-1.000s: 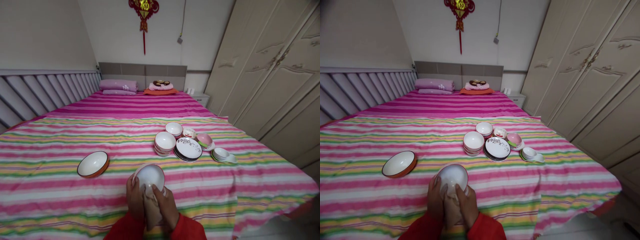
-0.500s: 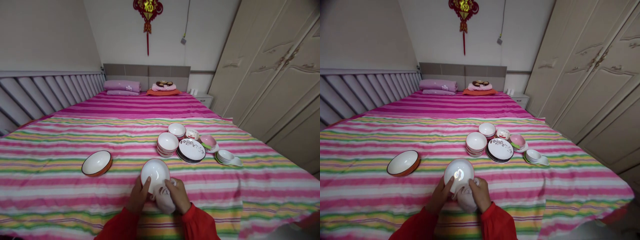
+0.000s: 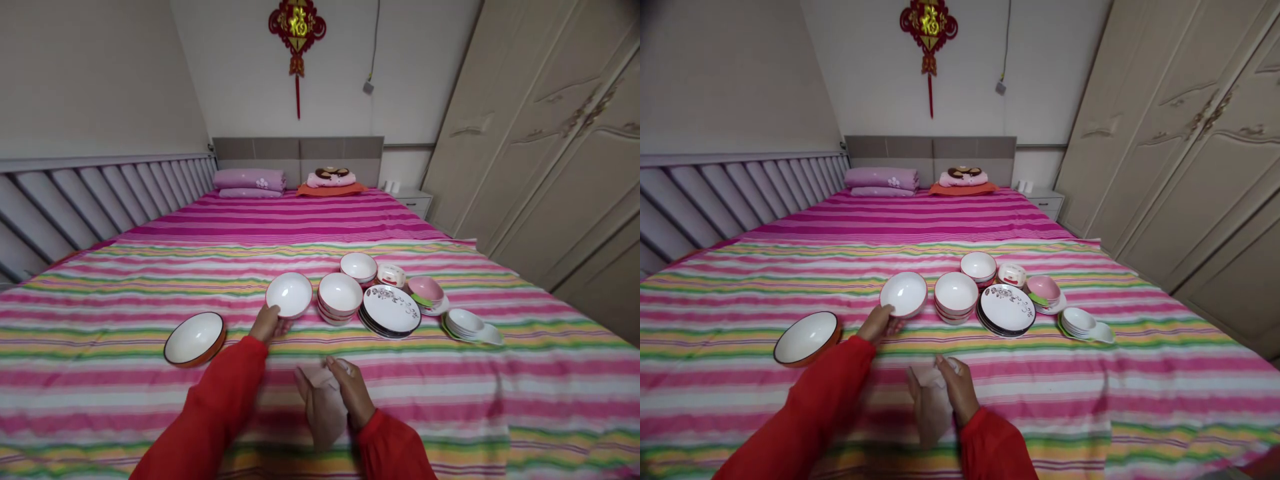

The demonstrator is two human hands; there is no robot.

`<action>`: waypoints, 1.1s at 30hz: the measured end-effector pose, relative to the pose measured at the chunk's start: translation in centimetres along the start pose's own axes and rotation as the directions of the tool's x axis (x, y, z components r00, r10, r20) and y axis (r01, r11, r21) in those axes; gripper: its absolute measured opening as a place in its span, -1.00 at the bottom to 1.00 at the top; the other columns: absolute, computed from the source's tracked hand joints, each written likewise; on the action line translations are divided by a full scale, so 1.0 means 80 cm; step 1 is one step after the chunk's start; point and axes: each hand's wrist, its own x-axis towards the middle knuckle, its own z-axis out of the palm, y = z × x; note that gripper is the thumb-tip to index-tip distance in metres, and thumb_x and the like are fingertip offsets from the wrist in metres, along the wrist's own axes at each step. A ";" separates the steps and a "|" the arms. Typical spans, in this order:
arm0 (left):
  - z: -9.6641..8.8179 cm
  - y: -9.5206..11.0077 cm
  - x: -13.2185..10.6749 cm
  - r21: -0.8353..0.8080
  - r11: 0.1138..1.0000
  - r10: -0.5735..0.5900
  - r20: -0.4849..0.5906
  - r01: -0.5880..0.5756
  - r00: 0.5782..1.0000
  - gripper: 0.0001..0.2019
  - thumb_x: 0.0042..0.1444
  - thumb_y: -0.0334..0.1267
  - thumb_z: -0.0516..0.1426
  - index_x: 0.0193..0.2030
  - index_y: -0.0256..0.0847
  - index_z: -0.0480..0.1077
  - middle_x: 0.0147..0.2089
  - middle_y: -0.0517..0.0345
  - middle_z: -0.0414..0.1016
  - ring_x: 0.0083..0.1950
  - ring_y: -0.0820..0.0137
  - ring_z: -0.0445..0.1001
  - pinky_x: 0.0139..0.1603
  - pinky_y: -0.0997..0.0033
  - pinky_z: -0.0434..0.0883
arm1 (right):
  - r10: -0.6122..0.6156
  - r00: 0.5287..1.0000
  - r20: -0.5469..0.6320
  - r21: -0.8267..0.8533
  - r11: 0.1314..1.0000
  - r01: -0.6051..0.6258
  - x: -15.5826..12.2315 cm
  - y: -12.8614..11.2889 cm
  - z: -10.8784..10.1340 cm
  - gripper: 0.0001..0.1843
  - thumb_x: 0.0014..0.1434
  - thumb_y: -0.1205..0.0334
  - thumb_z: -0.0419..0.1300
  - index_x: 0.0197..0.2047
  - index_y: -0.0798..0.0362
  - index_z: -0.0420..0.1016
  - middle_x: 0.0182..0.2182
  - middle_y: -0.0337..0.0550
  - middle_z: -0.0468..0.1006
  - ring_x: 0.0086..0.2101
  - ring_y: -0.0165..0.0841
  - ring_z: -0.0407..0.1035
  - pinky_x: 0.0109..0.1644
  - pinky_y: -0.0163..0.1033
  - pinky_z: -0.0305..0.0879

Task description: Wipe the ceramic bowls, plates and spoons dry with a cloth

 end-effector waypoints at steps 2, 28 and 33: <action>0.015 0.003 0.029 -0.006 1.000 -0.021 -0.009 0.021 1.000 -0.66 0.16 -0.15 0.08 0.04 -0.25 0.28 0.04 0.03 0.35 -0.04 0.29 0.40 -0.07 0.14 0.41 | -0.009 1.000 0.005 -0.022 1.000 0.009 0.001 0.004 -0.002 -0.57 -0.16 -0.11 0.32 -0.62 0.12 0.41 -0.72 -0.34 0.27 -0.61 -0.48 0.13 -0.50 -0.34 0.04; -0.123 -0.025 -0.037 -0.663 0.743 -0.295 -0.197 0.095 0.935 -0.50 0.19 -0.01 -0.04 0.14 -0.34 0.13 -0.23 -0.05 0.40 -0.33 0.42 0.48 -0.43 0.54 0.50 | -0.009 1.000 0.004 -0.044 0.999 0.009 0.001 -0.001 -0.006 -0.59 -0.17 -0.10 0.33 -0.55 0.12 0.50 -0.69 -0.30 0.37 -0.58 -0.43 0.22 -0.45 -0.31 0.12; -0.148 -0.013 -0.026 -0.613 0.790 -0.264 -0.371 -0.021 0.891 -0.58 0.21 -0.18 -0.04 0.17 -0.32 0.14 -0.22 -0.04 0.42 -0.31 0.40 0.49 -0.41 0.53 0.52 | -0.028 1.000 -0.009 -0.033 0.999 0.028 -0.003 -0.001 -0.003 -0.60 -0.17 -0.09 0.33 -0.56 0.13 0.49 -0.70 -0.32 0.36 -0.60 -0.45 0.19 -0.47 -0.31 0.10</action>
